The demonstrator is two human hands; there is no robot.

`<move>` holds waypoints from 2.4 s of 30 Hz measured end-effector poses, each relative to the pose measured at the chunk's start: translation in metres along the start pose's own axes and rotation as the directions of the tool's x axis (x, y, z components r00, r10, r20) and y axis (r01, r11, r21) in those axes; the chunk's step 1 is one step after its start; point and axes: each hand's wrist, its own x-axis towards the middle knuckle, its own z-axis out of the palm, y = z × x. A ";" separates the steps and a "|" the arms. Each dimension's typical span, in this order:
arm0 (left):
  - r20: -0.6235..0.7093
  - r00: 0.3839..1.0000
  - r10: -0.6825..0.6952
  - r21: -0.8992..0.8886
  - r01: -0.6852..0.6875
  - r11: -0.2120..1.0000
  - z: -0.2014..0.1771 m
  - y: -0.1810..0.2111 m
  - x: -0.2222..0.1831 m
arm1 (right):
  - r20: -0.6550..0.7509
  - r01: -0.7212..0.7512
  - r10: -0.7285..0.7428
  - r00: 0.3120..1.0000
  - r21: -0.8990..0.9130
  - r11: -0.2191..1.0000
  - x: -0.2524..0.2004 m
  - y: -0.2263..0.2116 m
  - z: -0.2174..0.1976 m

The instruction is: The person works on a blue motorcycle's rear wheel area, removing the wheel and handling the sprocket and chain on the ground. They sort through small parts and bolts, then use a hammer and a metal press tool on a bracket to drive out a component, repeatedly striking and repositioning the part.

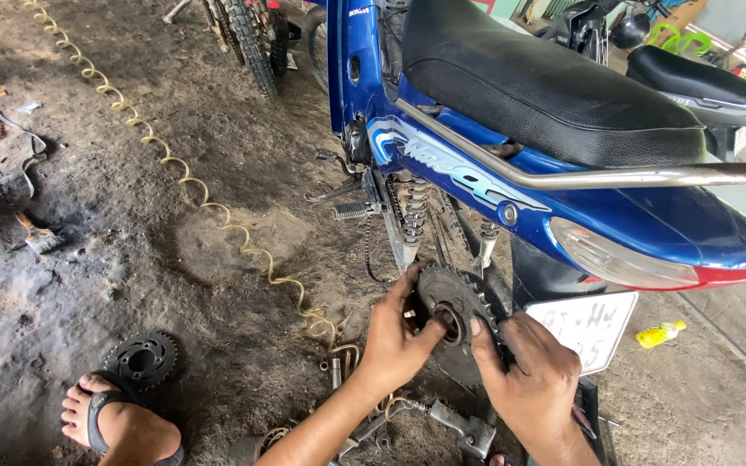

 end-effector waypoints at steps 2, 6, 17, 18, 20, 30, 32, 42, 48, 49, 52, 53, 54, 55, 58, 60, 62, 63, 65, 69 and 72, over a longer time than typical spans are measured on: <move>0.027 0.996 0.088 -0.138 -0.083 0.987 -0.001 -0.019 0.007 | -0.006 0.030 -0.030 1.000 -0.023 0.999 0.003 0.001 -0.003; 0.023 0.932 0.362 -0.536 -0.294 0.791 -0.008 -0.027 0.010 | -0.051 0.121 -0.123 0.991 -0.044 0.992 0.006 0.006 -0.007; 0.017 0.910 0.414 -0.625 -0.314 0.715 -0.014 -0.042 0.009 | -0.079 0.388 -0.391 0.917 -0.043 0.920 0.002 0.023 -0.004; 0.004 0.901 0.435 -0.639 -0.332 0.694 -0.014 -0.046 0.009 | -0.088 0.413 -0.415 0.905 -0.039 0.910 0.005 0.018 -0.006; -0.001 0.899 0.438 -0.646 -0.335 0.686 -0.014 -0.044 0.008 | -0.098 0.435 -0.436 0.895 -0.025 0.900 0.005 0.022 -0.005; -0.012 0.886 0.464 -0.603 -0.376 0.704 -0.017 -0.049 0.011 | -0.194 0.518 -0.500 0.844 0.057 0.853 -0.005 0.049 0.016; -0.002 0.889 0.458 -0.605 -0.366 0.707 -0.017 -0.050 0.013 | -0.168 0.464 -0.450 0.877 0.054 0.884 -0.008 0.049 0.016; 0.008 0.901 0.434 -0.492 -0.375 0.786 -0.031 -0.082 0.040 | -0.127 0.022 -0.008 0.992 0.110 0.994 -0.006 0.022 0.017; 0.093 0.992 0.088 -0.787 0.019 0.617 -0.031 -0.057 0.025 | -0.039 -0.142 0.159 0.986 0.282 0.949 -0.021 0.043 0.038; 0.091 0.992 0.088 -0.786 0.017 0.619 -0.025 -0.062 0.025 | -0.040 -0.140 0.158 0.987 0.284 0.948 -0.023 0.045 0.042; 0.276 0.947 -0.162 -0.881 0.317 0.352 -0.012 -0.072 0.023 | 0.011 -0.191 0.205 0.979 0.417 0.889 -0.033 0.056 0.055; 0.322 0.937 -0.137 -0.898 0.348 0.270 -0.009 -0.074 0.022 | 0.023 -0.193 0.201 0.979 0.408 0.893 -0.038 0.063 0.061; 0.365 0.925 -0.106 -0.906 0.379 0.187 -0.006 -0.076 0.021 | 0.035 -0.194 0.197 0.980 0.398 0.896 -0.044 0.070 0.067; 0.361 0.927 -0.106 -0.908 0.375 0.186 -0.006 -0.080 0.020 | 0.038 -0.193 0.194 0.980 0.400 0.896 -0.044 0.069 0.068; 0.318 0.948 -0.025 -0.931 0.317 0.182 -0.007 -0.090 0.020 | 0.048 -0.142 0.135 0.990 0.445 0.884 -0.039 0.065 0.068; 0.320 0.946 -0.058 -0.926 0.325 0.191 -0.009 -0.095 0.022 | 0.092 -0.167 0.141 0.986 0.403 0.900 -0.034 0.056 0.066; 0.311 0.949 -0.058 -0.932 0.316 0.180 -0.011 -0.102 0.026 | 0.068 -0.127 0.109 0.992 0.363 0.923 -0.032 0.053 0.068; 0.308 0.950 -0.060 -0.935 0.313 0.168 -0.012 -0.107 0.027 | 0.044 -0.092 0.082 0.996 0.317 0.944 -0.031 0.051 0.068; 0.288 0.957 -0.039 -0.941 0.290 0.172 -0.016 -0.094 0.027 | 0.084 -0.234 0.219 0.972 0.303 0.924 -0.031 0.048 0.072; 0.228 0.973 0.021 -0.949 0.218 0.228 -0.022 -0.072 0.025 | 0.099 -0.264 0.245 0.964 0.341 0.902 -0.020 0.027 0.065; 0.230 0.973 0.036 -0.942 0.214 0.257 -0.022 -0.076 0.027 | 0.098 -0.227 0.205 0.974 0.351 0.908 -0.016 0.020 0.061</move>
